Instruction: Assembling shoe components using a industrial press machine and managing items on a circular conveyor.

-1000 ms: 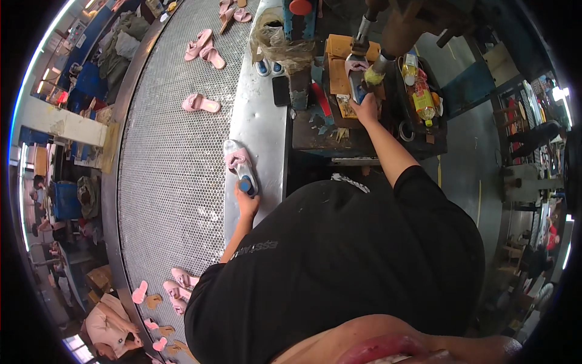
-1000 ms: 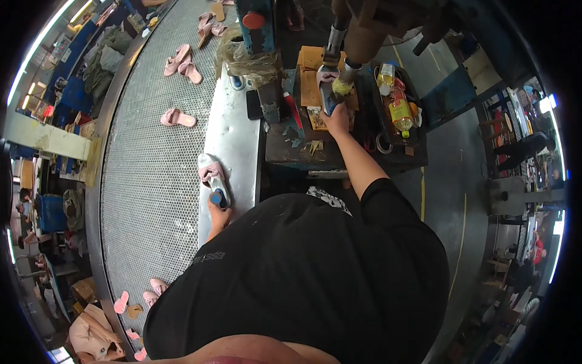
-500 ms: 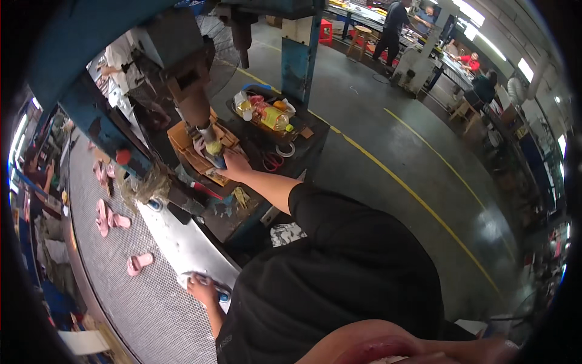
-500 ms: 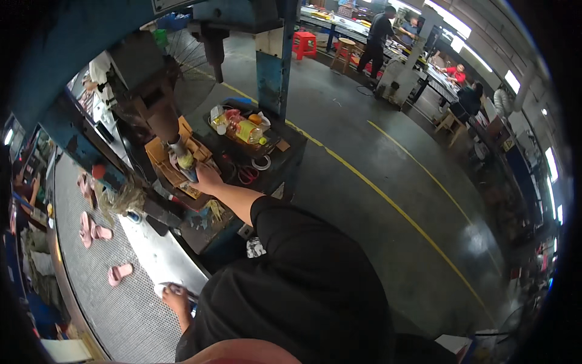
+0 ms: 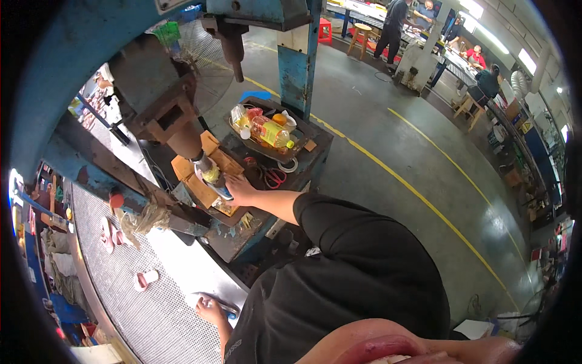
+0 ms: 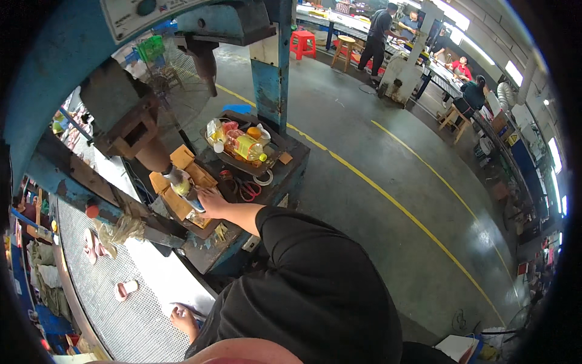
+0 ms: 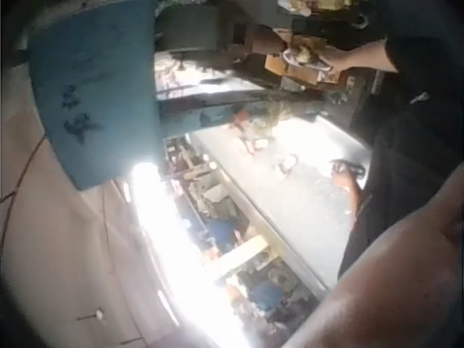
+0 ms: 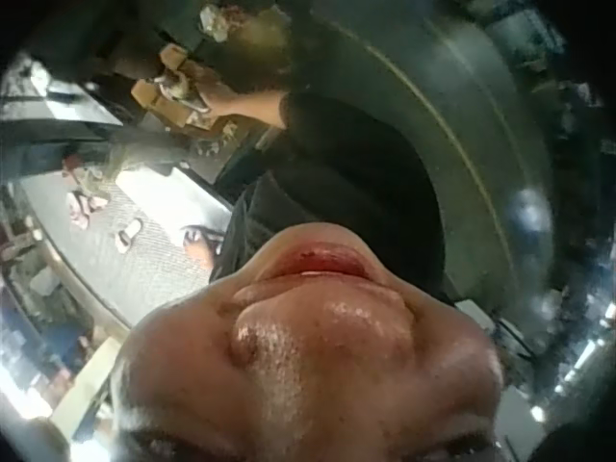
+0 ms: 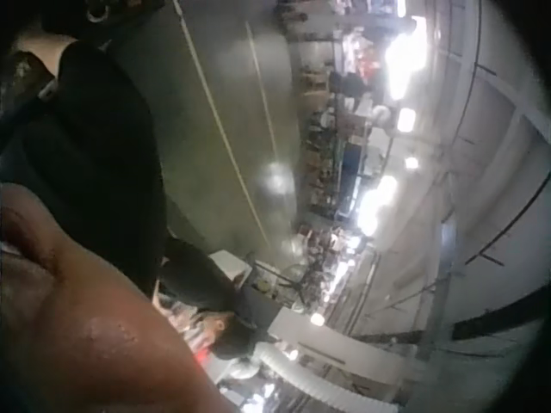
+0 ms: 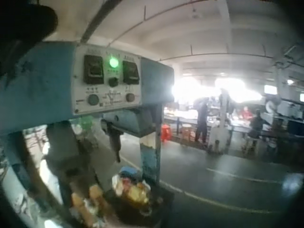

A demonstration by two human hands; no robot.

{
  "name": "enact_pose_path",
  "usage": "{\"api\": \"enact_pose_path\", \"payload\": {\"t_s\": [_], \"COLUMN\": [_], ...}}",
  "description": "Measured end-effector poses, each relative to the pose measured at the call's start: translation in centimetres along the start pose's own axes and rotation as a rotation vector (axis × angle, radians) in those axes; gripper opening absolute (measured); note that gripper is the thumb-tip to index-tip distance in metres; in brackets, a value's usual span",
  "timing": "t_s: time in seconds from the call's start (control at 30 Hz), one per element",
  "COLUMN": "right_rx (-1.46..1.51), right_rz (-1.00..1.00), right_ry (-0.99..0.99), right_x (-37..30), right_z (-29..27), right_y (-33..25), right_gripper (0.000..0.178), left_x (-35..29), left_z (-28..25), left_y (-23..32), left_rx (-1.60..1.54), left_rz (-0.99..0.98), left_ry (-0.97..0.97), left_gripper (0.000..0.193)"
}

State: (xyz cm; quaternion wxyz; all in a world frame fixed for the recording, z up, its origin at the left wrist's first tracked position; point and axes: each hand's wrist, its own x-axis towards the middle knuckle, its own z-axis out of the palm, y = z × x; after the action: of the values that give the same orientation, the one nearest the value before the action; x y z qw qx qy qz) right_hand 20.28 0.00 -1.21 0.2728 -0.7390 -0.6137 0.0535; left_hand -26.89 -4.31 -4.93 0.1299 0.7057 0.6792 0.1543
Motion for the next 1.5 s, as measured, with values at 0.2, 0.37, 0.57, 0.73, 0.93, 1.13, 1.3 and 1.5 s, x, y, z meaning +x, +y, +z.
{"api": "enact_pose_path", "payload": {"t_s": [0.2,0.37,0.57,0.73,0.93,1.13,1.3,1.5], "right_rx": [-0.064,-0.043,0.023,0.055,0.109,0.107,0.07,0.032], "right_rz": [-0.154,-0.122,-0.142,-0.115,-0.052,-0.117,-0.103,-0.108], "right_ry": [0.148,0.143,0.119,0.094,0.0,0.047,0.056,0.074], "right_x": [-0.2,0.0,0.3,0.4,0.0,0.2,0.1,0.0], "right_z": [-0.2,-1.0,-1.3,-2.0,-2.6,-1.9,-2.3,-1.7], "right_y": [0.4,0.7,0.6,0.7,-0.1,0.1,0.1,0.0], "right_gripper": [0.086,0.079,0.08,0.086,0.089,0.088,0.084,0.08], "left_x": [-0.2,0.7,0.9,0.9,1.1,1.5,1.5,1.6], "left_z": [-0.5,0.6,0.3,-0.2,2.1,1.5,0.8,1.5], "left_y": [2.2,0.0,1.6,3.4,-1.7,-0.8,1.2,-0.7], "left_rx": [0.213,0.171,0.177,0.225,0.098,0.087,0.114,0.105], "left_rz": [-0.008,0.085,-0.074,-0.01,-0.074,-0.123,-0.139,-0.107], "left_ry": [-0.045,-0.048,-0.12,-0.033,-0.039,0.009,-0.086,-0.057], "left_gripper": [0.046,0.043,0.036,0.028,0.026,0.031,0.034,0.032]}}
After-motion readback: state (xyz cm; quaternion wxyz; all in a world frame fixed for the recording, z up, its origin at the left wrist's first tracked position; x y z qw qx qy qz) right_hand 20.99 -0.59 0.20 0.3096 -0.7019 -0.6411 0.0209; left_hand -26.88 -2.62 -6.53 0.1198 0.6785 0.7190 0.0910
